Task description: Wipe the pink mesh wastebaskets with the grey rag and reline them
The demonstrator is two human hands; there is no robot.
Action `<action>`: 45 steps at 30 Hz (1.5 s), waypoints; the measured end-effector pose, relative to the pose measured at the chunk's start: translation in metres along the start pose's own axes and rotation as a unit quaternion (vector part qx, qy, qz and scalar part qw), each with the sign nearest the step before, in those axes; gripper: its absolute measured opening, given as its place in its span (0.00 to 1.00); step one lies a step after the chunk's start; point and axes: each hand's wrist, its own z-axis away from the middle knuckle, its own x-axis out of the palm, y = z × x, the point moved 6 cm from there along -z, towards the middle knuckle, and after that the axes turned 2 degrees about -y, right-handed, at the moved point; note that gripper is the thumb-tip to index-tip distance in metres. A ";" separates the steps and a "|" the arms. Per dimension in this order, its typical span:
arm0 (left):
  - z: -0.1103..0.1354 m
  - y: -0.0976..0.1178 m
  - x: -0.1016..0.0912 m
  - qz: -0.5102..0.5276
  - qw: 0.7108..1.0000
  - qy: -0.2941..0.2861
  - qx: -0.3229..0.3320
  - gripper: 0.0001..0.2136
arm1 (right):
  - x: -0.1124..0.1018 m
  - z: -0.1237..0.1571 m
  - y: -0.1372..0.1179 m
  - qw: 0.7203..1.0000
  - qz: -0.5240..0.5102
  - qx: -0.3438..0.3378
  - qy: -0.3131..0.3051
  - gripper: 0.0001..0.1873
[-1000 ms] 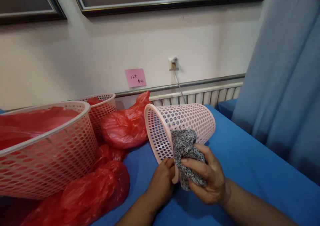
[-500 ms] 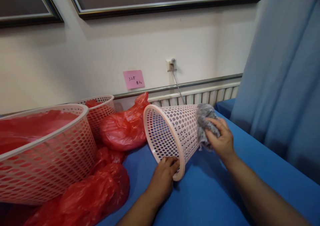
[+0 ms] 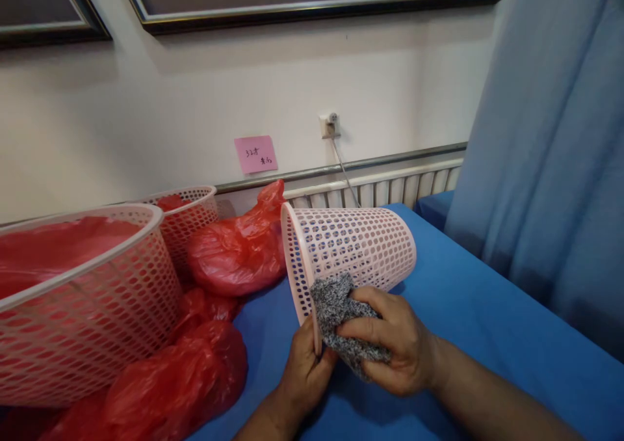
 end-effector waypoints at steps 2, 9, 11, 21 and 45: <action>0.000 -0.006 0.001 0.034 0.999 -0.003 -0.025 0.23 | -0.003 0.004 0.012 0.999 0.044 0.021 0.021 0.22; 0.000 -0.017 0.007 -0.018 0.999 -0.019 -0.031 0.20 | -0.081 0.071 0.145 0.841 0.211 0.407 0.288 0.22; 0.000 -0.018 0.007 -0.044 0.999 -0.027 -0.017 0.20 | -0.090 0.095 0.179 0.779 0.144 0.515 0.326 0.24; -0.005 -0.019 0.013 -0.176 0.981 -0.073 0.042 0.14 | -0.019 0.031 0.062 0.963 0.141 0.162 0.164 0.27; -0.009 -0.026 0.024 -0.206 0.967 -0.147 -0.010 0.20 | -0.023 0.014 0.019 0.979 0.168 0.035 0.109 0.24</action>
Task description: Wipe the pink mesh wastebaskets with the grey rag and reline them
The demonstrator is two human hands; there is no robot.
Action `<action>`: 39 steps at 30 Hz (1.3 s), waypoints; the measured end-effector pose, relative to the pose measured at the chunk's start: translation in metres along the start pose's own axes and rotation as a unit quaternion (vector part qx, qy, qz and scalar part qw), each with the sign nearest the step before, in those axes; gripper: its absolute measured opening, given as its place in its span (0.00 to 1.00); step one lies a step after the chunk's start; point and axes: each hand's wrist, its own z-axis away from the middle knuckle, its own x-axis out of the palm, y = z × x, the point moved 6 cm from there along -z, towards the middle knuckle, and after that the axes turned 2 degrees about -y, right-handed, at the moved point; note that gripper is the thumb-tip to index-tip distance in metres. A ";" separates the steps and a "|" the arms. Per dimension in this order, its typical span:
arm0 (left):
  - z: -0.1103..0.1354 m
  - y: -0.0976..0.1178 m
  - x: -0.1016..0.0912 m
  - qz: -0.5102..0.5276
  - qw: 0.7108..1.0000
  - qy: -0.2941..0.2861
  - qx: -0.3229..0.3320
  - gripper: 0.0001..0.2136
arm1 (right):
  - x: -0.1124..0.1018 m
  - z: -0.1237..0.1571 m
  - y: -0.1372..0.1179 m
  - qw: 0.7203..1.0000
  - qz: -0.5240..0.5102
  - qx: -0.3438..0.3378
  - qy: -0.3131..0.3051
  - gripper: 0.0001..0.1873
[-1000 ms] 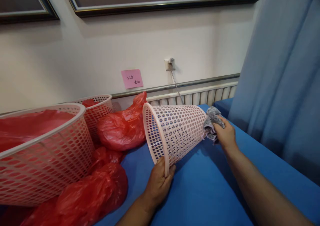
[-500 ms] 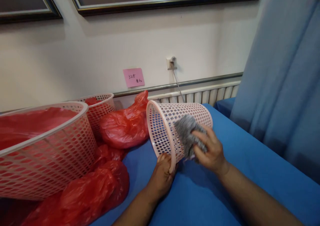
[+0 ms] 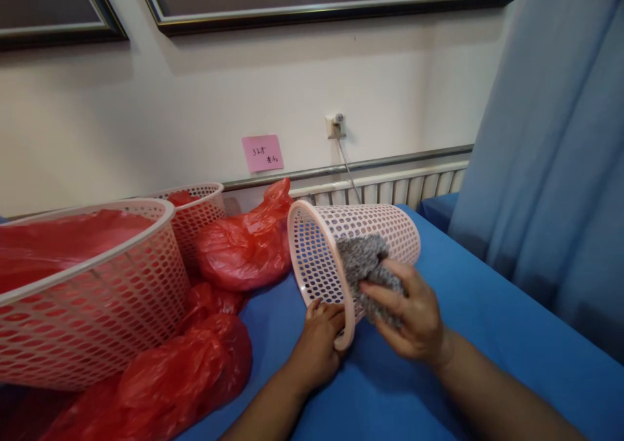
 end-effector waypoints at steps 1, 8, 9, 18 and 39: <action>0.003 0.004 -0.004 0.040 0.999 0.025 0.002 0.20 | 0.002 -0.001 -0.012 0.999 -0.014 -0.030 -0.014 0.24; 0.027 0.012 -0.036 0.258 0.937 0.236 -0.022 0.20 | 0.023 0.002 -0.027 0.990 -0.075 -0.089 -0.082 0.23; 0.027 0.011 -0.037 0.258 0.936 0.240 -0.028 0.18 | 0.024 0.003 -0.022 0.992 -0.062 -0.078 -0.078 0.23; 0.021 0.012 -0.035 0.127 0.967 0.219 0.021 0.11 | -0.019 0.058 0.161 0.854 0.046 0.475 0.209 0.21; 0.008 -0.003 -0.016 0.110 0.987 0.113 0.024 0.08 | 0.001 0.040 0.121 0.930 0.019 0.330 0.162 0.20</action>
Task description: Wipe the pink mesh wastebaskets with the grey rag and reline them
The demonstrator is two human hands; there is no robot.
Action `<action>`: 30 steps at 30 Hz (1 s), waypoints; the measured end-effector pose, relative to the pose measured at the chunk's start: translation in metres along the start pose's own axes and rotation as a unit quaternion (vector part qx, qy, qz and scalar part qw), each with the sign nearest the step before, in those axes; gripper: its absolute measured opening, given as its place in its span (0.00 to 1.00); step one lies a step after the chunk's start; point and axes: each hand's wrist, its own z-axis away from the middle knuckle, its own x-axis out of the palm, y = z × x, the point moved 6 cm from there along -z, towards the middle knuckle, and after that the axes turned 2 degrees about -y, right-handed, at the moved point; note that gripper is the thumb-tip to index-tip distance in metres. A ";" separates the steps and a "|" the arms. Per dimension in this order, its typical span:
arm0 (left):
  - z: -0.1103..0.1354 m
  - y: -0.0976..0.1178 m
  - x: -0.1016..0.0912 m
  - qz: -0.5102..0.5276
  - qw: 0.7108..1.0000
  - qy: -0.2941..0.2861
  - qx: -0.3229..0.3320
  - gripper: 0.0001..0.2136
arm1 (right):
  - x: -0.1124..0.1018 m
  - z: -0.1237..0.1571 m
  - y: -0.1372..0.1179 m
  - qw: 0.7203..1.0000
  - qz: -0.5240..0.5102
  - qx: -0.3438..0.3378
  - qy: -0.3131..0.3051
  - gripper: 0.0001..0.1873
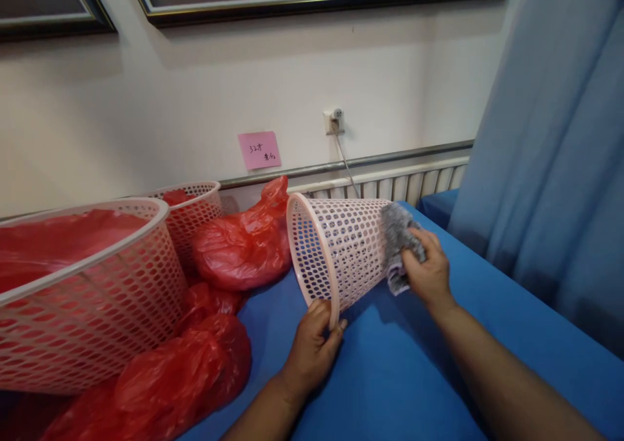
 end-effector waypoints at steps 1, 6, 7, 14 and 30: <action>0.000 -0.001 0.003 -0.012 1.000 -0.012 0.003 0.07 | -0.006 -0.009 0.025 0.995 -0.007 0.097 0.033 0.21; -0.001 -0.010 0.015 -0.048 0.998 -0.049 -0.007 0.14 | -0.014 -0.016 0.040 0.978 -0.012 0.199 0.060 0.26; -0.001 -0.011 0.018 -0.051 0.997 -0.053 -0.009 0.15 | -0.013 -0.013 0.019 0.991 -0.001 0.126 0.039 0.24; -0.002 -0.011 0.022 -0.066 0.996 -0.061 -0.027 0.13 | -0.004 0.058 -0.124 0.940 -0.034 -0.303 -0.153 0.25; -0.001 -0.009 0.025 -0.131 0.986 -0.098 -0.022 0.15 | -0.033 -0.020 0.008 0.994 0.014 0.079 0.079 0.22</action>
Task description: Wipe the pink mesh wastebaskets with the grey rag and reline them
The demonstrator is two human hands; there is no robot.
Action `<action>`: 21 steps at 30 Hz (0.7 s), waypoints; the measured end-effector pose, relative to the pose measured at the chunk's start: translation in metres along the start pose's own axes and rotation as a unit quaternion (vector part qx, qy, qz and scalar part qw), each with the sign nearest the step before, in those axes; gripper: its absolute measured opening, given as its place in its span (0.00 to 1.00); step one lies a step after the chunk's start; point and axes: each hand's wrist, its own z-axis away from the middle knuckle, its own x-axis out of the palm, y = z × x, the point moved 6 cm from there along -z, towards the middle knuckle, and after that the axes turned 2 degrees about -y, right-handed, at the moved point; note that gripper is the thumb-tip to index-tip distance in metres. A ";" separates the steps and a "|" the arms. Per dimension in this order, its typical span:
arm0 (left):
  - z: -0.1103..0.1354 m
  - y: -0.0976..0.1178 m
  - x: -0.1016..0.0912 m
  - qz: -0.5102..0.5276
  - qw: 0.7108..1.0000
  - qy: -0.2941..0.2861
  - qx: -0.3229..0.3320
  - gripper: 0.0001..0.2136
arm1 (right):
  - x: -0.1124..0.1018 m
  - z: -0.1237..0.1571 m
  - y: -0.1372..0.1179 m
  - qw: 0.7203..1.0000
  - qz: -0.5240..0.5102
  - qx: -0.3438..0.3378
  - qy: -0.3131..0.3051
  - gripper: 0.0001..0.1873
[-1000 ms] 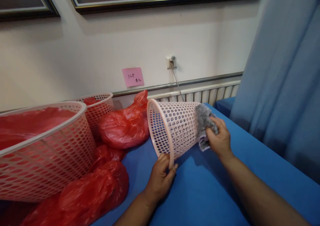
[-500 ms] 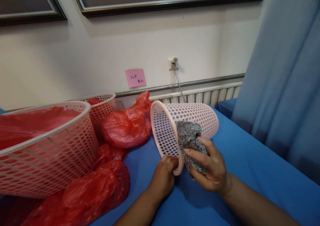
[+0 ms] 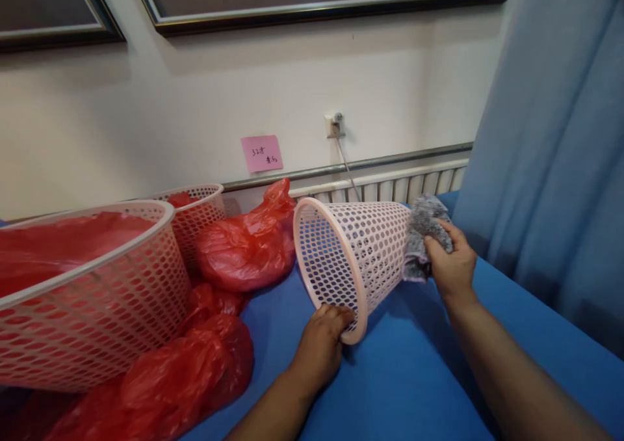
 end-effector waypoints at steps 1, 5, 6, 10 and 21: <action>0.000 0.001 0.000 -0.015 1.000 -0.002 -0.007 0.14 | 0.001 0.014 -0.027 0.995 -0.009 -0.089 -0.040 0.20; 0.000 0.013 -0.007 -0.040 0.999 0.006 -0.009 0.13 | 0.006 0.077 -0.112 0.913 -0.064 -0.335 -0.223 0.25; 0.001 0.017 -0.012 -0.028 0.999 0.017 -0.001 0.13 | 0.006 0.087 -0.123 0.895 -0.081 -0.360 -0.252 0.26; 0.011 0.025 -0.040 0.085 0.988 0.130 0.009 0.19 | 0.012 0.099 -0.136 0.850 -0.115 -0.396 -0.327 0.25; 0.015 0.023 -0.057 0.163 0.972 0.170 0.017 0.15 | 0.023 0.063 -0.075 0.935 -0.022 -0.303 -0.183 0.20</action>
